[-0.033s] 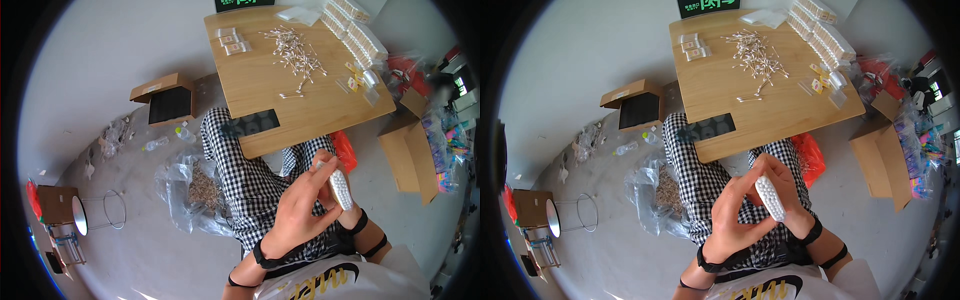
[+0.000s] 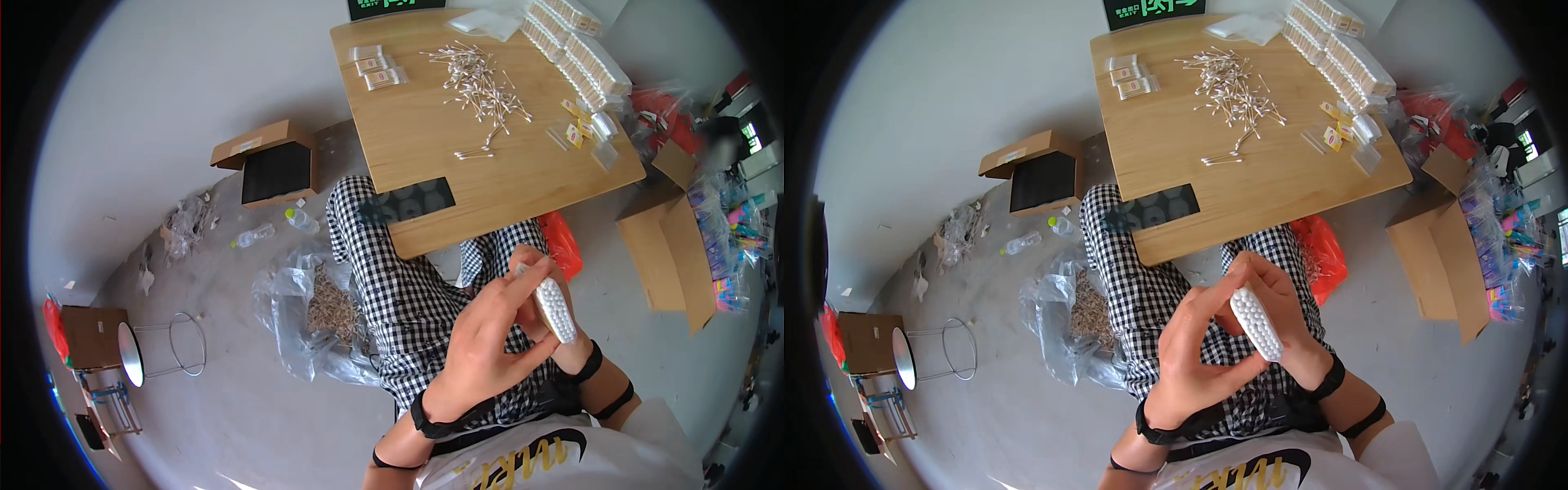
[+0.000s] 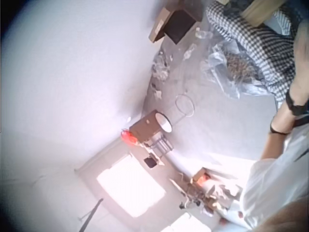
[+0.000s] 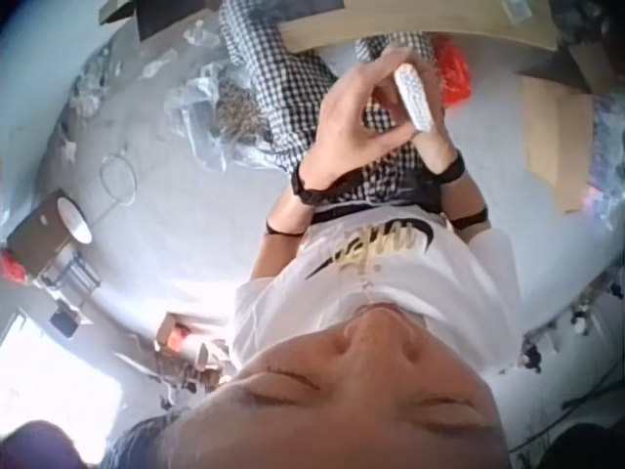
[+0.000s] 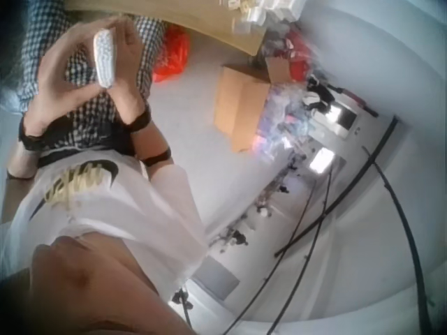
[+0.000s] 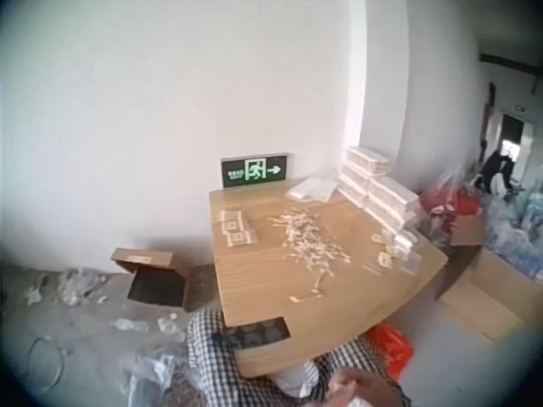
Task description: Packing small groups of cotton swabs into plastic bags.
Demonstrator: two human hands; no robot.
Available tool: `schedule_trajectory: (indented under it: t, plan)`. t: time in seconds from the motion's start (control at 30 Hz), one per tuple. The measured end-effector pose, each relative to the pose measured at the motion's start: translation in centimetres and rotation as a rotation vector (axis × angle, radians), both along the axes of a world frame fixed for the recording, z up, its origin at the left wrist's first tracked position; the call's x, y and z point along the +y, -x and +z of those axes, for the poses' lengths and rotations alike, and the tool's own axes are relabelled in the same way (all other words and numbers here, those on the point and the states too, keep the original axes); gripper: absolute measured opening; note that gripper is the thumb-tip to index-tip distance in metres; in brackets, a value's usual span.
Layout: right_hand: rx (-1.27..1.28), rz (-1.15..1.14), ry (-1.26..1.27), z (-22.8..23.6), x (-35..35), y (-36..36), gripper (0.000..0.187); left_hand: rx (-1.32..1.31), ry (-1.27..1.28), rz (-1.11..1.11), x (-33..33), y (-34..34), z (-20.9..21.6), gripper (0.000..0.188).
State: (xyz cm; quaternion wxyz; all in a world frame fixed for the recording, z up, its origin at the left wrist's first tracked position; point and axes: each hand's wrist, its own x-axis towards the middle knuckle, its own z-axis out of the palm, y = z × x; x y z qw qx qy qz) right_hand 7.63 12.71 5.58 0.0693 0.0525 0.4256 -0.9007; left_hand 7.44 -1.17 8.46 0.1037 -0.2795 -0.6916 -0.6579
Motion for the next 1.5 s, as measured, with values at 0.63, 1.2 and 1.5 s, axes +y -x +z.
schedule_trajectory:
  t: [0.63,1.2,1.5]
  plan:
    - [0.2,0.075,-0.592,-0.5,5.7,3.7,0.043,-0.388,-0.212,0.05,2.3,5.1,-5.4,0.033]
    - [0.394,0.052,-1.883,-8.3,10.7,20.0,0.044,-0.776,0.057,-0.037,4.7,10.8,-13.4,0.011]
    - [0.458,0.03,-2.107,-11.6,8.2,19.8,0.054,-0.729,0.07,-0.123,4.0,10.7,-13.6,0.013]
